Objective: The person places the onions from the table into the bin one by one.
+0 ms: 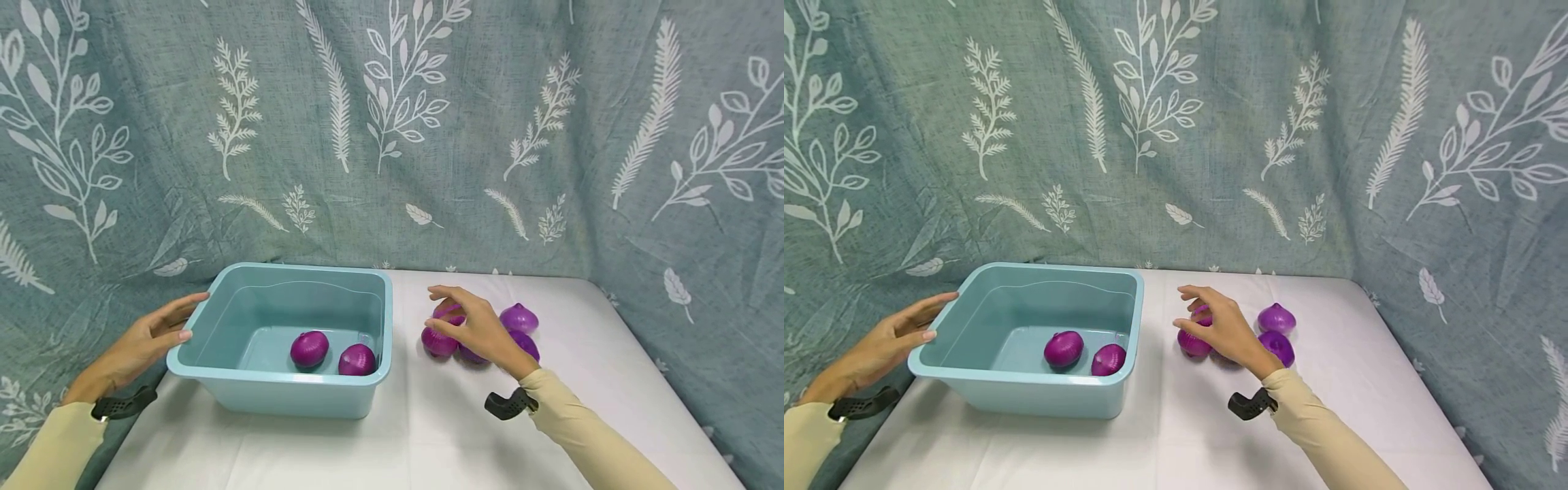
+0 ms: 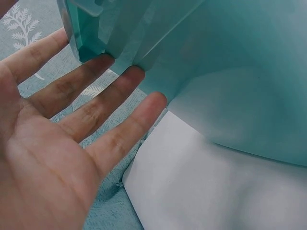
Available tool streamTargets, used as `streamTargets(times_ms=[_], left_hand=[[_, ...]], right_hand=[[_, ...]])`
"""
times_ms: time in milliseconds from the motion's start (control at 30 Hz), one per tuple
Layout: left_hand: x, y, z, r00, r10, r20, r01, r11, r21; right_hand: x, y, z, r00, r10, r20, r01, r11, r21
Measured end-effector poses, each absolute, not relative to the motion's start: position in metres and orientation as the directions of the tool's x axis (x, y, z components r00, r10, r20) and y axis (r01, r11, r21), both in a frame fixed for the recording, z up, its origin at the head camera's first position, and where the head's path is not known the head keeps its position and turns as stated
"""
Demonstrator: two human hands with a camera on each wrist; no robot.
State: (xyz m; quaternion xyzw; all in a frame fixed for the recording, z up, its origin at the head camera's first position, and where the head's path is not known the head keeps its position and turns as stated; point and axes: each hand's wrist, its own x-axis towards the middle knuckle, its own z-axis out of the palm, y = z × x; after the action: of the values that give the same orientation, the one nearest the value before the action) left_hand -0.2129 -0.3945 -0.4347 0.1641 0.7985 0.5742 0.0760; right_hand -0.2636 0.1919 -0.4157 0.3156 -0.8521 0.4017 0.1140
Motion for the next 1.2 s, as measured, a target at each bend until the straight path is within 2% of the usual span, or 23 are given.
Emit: streamTargets(times_ms=[567,1200], left_hand=[[-0.213,-0.396,-0.436,-0.927,0.366,0.077,0.191,0.286,0.939],[-0.212,-0.394,-0.434,-0.931,0.357,0.079,0.189,0.287,0.939]], right_hand=[[-0.287,0.317,-0.452,-0.878,-0.227,0.42,-0.44,0.726,-0.528],[-0.307,0.367,-0.483,-0.94,-0.145,0.308,-0.287,0.824,-0.489]])
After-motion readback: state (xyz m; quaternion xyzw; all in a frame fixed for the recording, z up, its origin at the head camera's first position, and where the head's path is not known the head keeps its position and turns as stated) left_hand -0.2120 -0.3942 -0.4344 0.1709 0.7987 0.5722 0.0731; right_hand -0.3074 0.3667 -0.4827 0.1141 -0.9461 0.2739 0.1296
